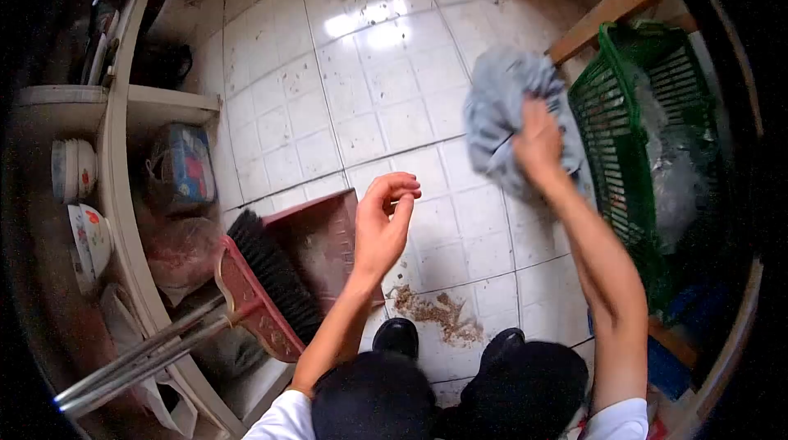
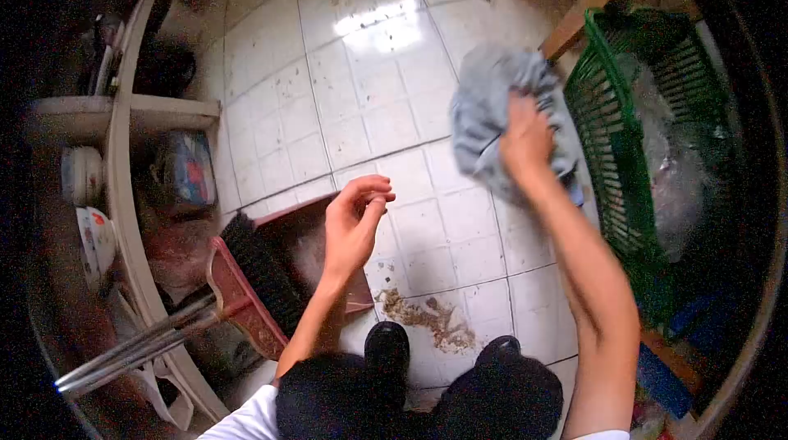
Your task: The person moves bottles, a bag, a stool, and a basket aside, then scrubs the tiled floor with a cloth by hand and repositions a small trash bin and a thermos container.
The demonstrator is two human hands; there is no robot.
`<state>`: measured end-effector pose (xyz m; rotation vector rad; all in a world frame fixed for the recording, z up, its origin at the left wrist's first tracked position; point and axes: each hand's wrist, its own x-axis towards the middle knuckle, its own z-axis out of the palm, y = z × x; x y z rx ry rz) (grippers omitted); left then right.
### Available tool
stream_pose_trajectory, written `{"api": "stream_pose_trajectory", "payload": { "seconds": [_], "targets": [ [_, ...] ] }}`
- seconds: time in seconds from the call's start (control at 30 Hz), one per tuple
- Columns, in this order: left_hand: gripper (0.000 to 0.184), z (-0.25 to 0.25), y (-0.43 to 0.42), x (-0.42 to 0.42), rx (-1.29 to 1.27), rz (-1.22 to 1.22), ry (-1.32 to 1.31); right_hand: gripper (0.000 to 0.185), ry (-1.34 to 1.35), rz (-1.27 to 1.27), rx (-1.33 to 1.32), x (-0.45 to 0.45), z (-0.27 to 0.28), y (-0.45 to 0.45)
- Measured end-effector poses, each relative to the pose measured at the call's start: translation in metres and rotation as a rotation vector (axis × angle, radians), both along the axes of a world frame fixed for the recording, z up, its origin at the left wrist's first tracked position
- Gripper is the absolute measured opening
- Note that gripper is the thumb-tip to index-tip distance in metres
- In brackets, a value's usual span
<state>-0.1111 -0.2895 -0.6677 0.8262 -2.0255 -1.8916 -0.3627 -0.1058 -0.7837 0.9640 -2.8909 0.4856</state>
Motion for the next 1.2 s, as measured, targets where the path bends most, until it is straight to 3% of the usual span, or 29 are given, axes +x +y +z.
{"api": "stream_pose_trajectory", "payload": {
  "seconds": [0.07,0.1,0.13,0.17,0.23,0.33,0.43,0.47,0.5,0.63,0.77,0.8,0.83,0.97,1.03,1.2],
  "targets": [
    [0.020,0.004,-0.023,-0.022,0.008,-0.062,-0.084,0.067,-0.136,0.201,-0.111,0.037,0.009,0.000],
    [0.023,0.009,-0.036,-0.037,-0.010,-0.103,-0.120,0.065,-0.483,0.206,-0.036,0.049,0.045,-0.008],
    [0.035,0.006,-0.047,-0.050,0.006,-0.165,-0.040,0.061,-0.559,0.230,-0.005,0.056,0.055,-0.015],
    [0.060,0.023,-0.058,-0.063,-0.183,-0.297,-0.117,0.059,-0.551,0.221,-0.048,0.063,0.079,-0.024],
    [0.086,0.031,-0.078,-0.079,-0.418,-0.498,-0.053,0.058,-0.517,0.246,-0.114,0.055,0.133,-0.045],
    [0.105,0.025,-0.100,-0.096,-0.418,-0.568,-0.006,0.056,-0.489,0.462,-0.267,0.014,0.192,-0.069],
    [0.101,0.049,-0.116,-0.125,-0.225,-0.534,0.111,0.056,-0.507,0.509,-0.314,-0.009,0.234,-0.089],
    [0.097,0.077,-0.116,-0.138,-0.172,-0.536,-0.046,0.055,-0.496,0.471,-0.335,-0.010,0.248,-0.092],
    [0.095,0.077,-0.120,-0.154,-0.220,-0.536,-0.016,0.054,-0.452,0.457,-0.356,-0.027,0.261,-0.100],
    [0.084,0.060,-0.142,-0.213,-0.408,-0.513,0.051,0.047,-0.201,0.239,-0.280,-0.085,0.228,-0.118],
    [0.079,0.026,-0.172,-0.233,-0.504,-0.574,-0.137,0.083,-0.239,-0.082,0.068,-0.132,0.118,-0.132],
    [0.080,0.016,-0.182,-0.235,-0.498,-0.596,-0.192,0.110,-0.478,-0.156,0.253,-0.137,0.109,-0.146],
    [0.080,0.007,-0.190,-0.237,-0.497,-0.628,-0.250,0.114,-0.507,-0.229,0.351,-0.136,0.101,-0.156],
    [0.082,0.010,-0.210,-0.268,-0.539,-0.676,-0.271,0.108,-0.310,-0.410,0.313,-0.146,0.062,-0.189],
    [0.084,0.018,-0.217,-0.302,-0.530,-0.709,-0.330,0.096,-0.275,-0.422,0.266,-0.155,0.053,-0.194],
    [0.088,0.018,-0.228,-0.398,-0.646,-1.053,-0.413,0.083,-0.277,-0.556,0.330,-0.146,0.050,-0.208]
  ]
}}
